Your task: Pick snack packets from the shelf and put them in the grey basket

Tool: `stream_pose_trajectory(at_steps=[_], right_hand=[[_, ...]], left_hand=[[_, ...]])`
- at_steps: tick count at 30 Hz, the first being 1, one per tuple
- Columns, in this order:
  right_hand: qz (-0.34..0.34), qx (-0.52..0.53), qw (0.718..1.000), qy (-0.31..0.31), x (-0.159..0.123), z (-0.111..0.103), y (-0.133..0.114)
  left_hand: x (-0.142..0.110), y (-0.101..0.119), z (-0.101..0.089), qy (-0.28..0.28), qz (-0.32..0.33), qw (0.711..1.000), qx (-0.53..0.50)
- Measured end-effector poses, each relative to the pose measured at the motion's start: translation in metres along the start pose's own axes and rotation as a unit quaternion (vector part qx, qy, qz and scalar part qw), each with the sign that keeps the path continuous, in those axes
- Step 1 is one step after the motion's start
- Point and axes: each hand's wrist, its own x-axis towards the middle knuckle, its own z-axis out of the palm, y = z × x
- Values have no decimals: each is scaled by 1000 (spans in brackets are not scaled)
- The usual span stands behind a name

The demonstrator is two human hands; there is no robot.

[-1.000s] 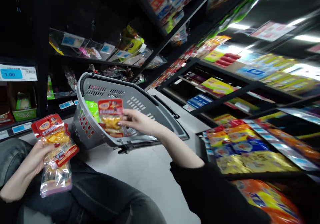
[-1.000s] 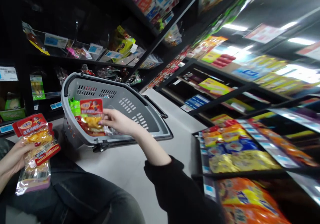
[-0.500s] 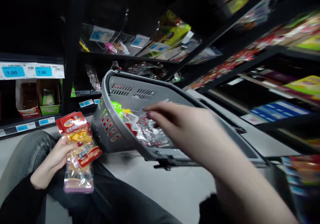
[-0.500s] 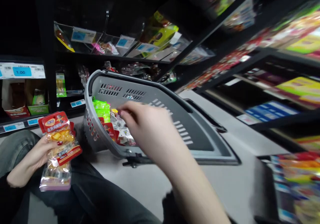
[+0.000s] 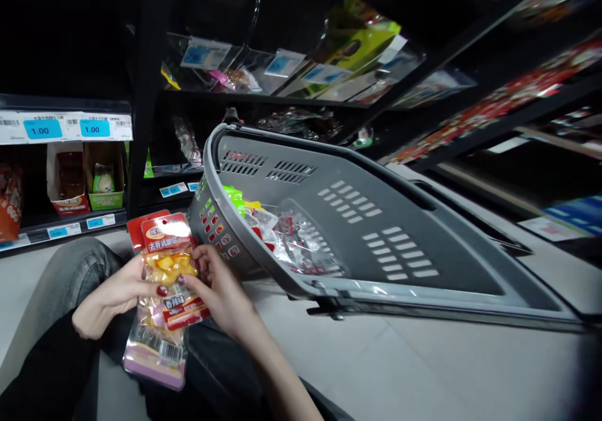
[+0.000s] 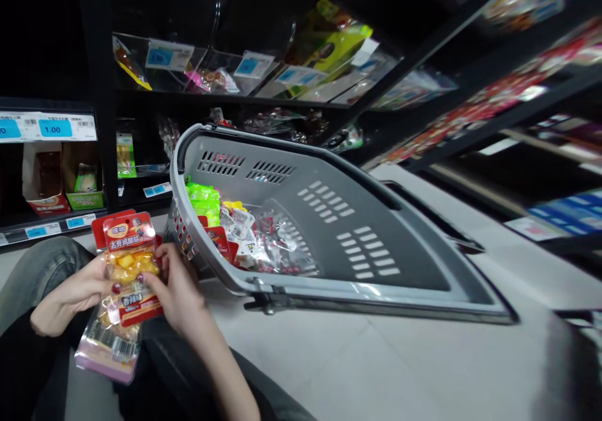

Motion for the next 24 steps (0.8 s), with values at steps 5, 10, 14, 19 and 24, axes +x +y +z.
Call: stream_pose_trajectory(at_steps=[5,10,14,19,24], right_hand=[[4,112,993,44,-16,-4,9],[16,251,967,41,-31,-9,-4],[66,401,914,4,-35,1,-17],[87,437,894,-51,-37,10,-27],[69,562,818,-100,-38,6,-31]], left_hand=[[-3,6,-2,-6,-15,999,35],[4,7,-14,107,15,991,79],[9,3,-16,141,32,986,88],[8,0,-13,128,29,989,74],[8,-1,-14,131,11,987,94]])
